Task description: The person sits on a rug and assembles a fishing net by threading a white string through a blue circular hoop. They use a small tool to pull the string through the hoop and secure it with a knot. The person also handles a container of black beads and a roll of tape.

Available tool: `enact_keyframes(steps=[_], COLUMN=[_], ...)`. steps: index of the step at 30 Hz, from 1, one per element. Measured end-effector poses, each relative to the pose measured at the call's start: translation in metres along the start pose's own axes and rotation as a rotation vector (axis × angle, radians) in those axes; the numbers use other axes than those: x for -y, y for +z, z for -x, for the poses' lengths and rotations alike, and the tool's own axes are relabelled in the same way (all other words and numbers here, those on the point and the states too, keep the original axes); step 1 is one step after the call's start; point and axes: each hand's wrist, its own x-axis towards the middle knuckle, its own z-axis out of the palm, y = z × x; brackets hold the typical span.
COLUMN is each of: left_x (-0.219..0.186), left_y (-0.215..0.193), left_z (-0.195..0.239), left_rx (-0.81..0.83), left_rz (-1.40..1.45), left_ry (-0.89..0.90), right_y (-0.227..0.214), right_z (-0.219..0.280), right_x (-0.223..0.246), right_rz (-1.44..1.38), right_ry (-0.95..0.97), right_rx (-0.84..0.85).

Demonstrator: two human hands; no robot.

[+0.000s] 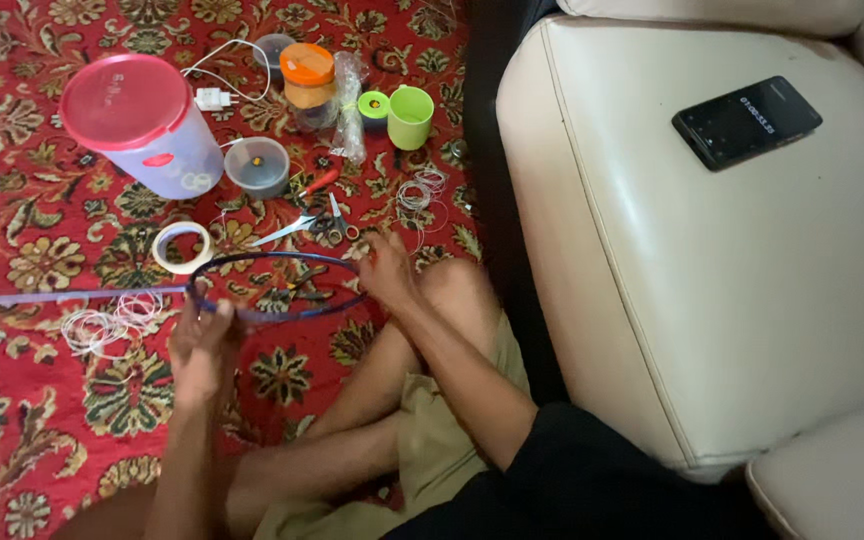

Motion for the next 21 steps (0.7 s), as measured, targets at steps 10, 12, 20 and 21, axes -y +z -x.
enact_keyframes(steps=[10, 12, 20, 21], left_x=[-0.004, -0.047, -0.02, -0.015], left_y=[-0.005, 0.024, -0.03, -0.032], left_z=[-0.003, 0.014, -0.009, -0.014], left_rx=[-0.294, -0.196, -0.284, -0.296], left_rz=[-0.193, -0.135, -0.01, -0.004], left_ry=[-0.007, -0.079, -0.279, -0.307], right_y=[0.035, 0.048, 0.013, 0.004], right_z=[-0.006, -0.013, 0.004, 0.005], right_x=[-0.031, -0.048, -0.006, 0.004], right_rz=[-0.26, -0.62, -0.738, -0.703], right_ry=[-0.377, -0.17, -0.04, -0.058], right_rx=[0.104, 0.22, 0.333, 0.326])
